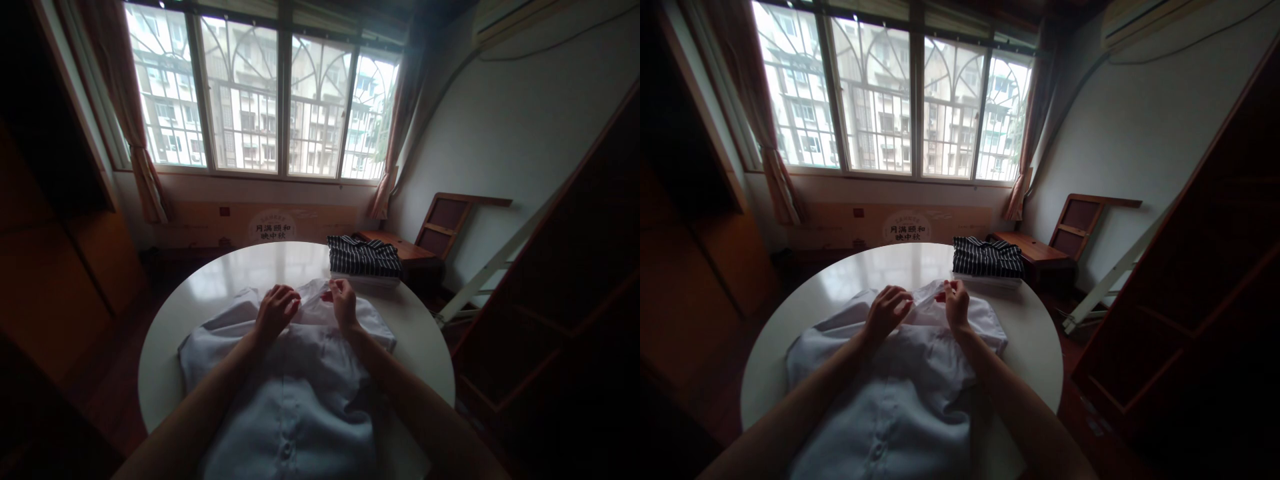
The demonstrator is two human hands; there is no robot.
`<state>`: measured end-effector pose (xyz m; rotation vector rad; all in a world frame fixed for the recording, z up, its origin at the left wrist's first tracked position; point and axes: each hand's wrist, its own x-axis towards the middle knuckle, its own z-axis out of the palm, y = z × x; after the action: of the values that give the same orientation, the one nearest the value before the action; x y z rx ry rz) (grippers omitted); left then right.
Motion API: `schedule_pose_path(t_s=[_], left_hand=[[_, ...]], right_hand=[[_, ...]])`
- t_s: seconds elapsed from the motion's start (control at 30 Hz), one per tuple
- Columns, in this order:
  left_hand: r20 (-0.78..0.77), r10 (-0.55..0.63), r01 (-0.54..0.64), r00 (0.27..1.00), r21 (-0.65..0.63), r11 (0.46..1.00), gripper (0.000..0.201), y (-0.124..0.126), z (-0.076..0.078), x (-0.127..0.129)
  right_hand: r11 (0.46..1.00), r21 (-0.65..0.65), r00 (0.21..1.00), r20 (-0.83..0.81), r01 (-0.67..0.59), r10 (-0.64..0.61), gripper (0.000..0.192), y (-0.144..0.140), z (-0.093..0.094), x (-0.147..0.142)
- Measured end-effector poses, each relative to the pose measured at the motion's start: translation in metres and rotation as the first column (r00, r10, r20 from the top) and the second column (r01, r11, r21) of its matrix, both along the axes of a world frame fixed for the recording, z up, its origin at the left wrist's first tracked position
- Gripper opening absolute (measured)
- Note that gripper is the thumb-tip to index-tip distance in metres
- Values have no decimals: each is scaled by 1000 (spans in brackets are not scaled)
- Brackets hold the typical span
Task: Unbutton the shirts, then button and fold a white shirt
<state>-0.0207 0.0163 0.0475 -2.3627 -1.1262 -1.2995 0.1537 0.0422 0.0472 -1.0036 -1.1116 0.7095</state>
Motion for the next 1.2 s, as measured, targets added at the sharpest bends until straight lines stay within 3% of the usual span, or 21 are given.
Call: schedule_pose_path(t_s=[0.13,0.23,0.37,0.53,0.67,0.8,0.93,1.03,1.2], left_hand=[[-2,25,-25,1000,-179,984,17,-2,-1,2],[12,66,-58,998,-330,942,18,-1,-5,1],[33,62,-41,997,-441,897,8,2,-11,3],[95,122,-67,988,-451,890,7,4,-17,7],[90,129,-81,988,-409,909,9,1,-17,10],[61,80,-50,995,-396,917,14,-2,-15,11],[44,70,-46,997,-406,913,10,-1,-16,10],[38,31,-12,999,-422,906,9,1,-18,8],[42,-122,127,992,-468,875,9,6,-20,3]], right_hand=[[998,47,994,-106,-28,33,27,1,2,-1],[995,85,996,-69,-45,51,25,2,-2,-3],[992,69,994,17,-110,109,22,0,-2,-4],[997,76,958,286,-13,-9,21,-15,7,-8],[964,-88,827,498,-251,261,40,-24,-4,-20],[884,-276,815,354,-378,459,54,-19,-26,-28],[832,-364,832,215,-418,512,48,-13,-31,-26],[850,-380,827,288,-363,482,35,-12,-29,-24],[942,-267,804,504,-203,316,15,-11,-30,-24]])
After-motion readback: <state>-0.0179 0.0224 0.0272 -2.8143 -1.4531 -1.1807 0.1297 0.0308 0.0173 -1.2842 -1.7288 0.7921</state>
